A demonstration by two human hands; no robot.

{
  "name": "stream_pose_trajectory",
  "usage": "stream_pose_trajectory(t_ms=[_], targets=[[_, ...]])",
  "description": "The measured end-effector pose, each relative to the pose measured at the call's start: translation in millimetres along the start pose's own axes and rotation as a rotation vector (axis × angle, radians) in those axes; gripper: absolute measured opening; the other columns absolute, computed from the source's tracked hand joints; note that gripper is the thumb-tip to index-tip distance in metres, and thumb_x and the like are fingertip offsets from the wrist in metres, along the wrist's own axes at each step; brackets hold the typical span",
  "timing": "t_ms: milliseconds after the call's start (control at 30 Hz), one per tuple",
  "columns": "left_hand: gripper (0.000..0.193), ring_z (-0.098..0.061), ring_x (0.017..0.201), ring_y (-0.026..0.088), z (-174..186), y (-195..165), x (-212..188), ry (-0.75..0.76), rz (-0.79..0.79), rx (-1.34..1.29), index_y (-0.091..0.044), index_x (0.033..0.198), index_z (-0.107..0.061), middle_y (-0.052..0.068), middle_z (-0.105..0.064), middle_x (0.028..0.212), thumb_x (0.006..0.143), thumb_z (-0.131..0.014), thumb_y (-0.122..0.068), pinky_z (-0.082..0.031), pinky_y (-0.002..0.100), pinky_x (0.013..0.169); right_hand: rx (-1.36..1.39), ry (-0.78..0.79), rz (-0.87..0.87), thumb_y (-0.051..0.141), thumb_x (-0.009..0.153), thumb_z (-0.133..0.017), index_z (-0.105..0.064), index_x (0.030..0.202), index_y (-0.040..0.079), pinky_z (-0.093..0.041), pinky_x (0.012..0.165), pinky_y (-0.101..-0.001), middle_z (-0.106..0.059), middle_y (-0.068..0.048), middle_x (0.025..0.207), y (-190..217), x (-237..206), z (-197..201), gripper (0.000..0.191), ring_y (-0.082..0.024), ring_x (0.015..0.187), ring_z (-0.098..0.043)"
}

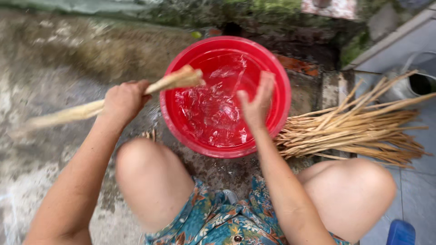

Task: The person sits on a tiled floor and repeatedly washes thin wooden sticks in a red basin of water. They scrub the sticks by hand, rinse them, and place them into a growing pile beside the basin.

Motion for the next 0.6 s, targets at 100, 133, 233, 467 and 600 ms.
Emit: stream_pose_trajectory(t_ms=[100,133,233,467,600], targets=[[0.011,-0.077,0.082,0.023,7.0,-79.7,56.9,0.277,-0.202,0.351,-0.022,0.109,-0.071,0.005,-0.077,0.092,0.103,-0.062,-0.023,-0.062,0.039,0.064,-0.086,0.178,0.237,0.055,0.088,-0.074,-0.012,0.164,0.018,-0.009,0.129,-0.0593,-0.009,-0.015,0.172,52.1,-3.6,1.5,0.104,-0.034,0.159,-0.009],[0.012,-0.076,0.084,0.02,2.7,-107.8,70.5,0.315,-0.296,0.399,-0.021,0.109,-0.072,0.003,-0.077,0.095,0.1,-0.064,-0.023,-0.062,0.037,0.065,-0.022,0.248,0.309,0.058,0.084,-0.073,-0.011,0.163,0.02,-0.007,0.128,-0.06,-0.007,-0.015,0.171,59.3,-8.5,-1.3,0.107,-0.033,0.158,-0.007],[0.02,-0.076,0.099,0.02,-18.7,-181.3,95.0,0.425,-0.484,0.438,-0.016,0.117,-0.072,0.003,-0.076,0.108,0.102,-0.064,-0.025,-0.063,0.038,0.075,0.128,0.597,-0.023,0.039,0.095,-0.067,-0.027,0.156,0.016,-0.03,0.117,-0.0515,-0.047,-0.015,0.15,39.6,-23.3,-25.0,0.077,-0.029,0.14,-0.043],[0.048,-0.051,0.133,0.031,-98.0,-232.3,124.2,0.299,-0.562,0.142,-0.021,0.129,-0.06,0.012,-0.057,0.14,0.085,-0.076,-0.032,-0.034,0.062,0.111,0.778,0.369,-0.679,0.012,0.101,-0.051,-0.063,0.133,0.005,-0.051,0.074,-0.0315,-0.073,-0.007,0.107,-93.3,-28.3,-83.7,0.035,-0.014,0.086,-0.064],[0.052,-0.059,0.129,0.029,-185.7,-186.8,122.9,0.713,-0.194,-0.212,-0.026,0.14,-0.054,0.01,-0.058,0.143,0.092,-0.069,-0.038,-0.045,0.047,0.114,0.328,0.37,-1.102,0.009,0.102,-0.053,-0.063,0.126,0.002,-0.054,0.065,-0.0357,-0.068,-0.013,0.094,-143.1,-16.8,-70.5,0.027,-0.02,0.076,-0.064]])
Point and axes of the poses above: each hand's wrist, its own x-axis towards the middle knuckle, its own z-axis out of the back of the hand, y = z × x, the point moved 1 cm from there along x, towards the middle knuckle
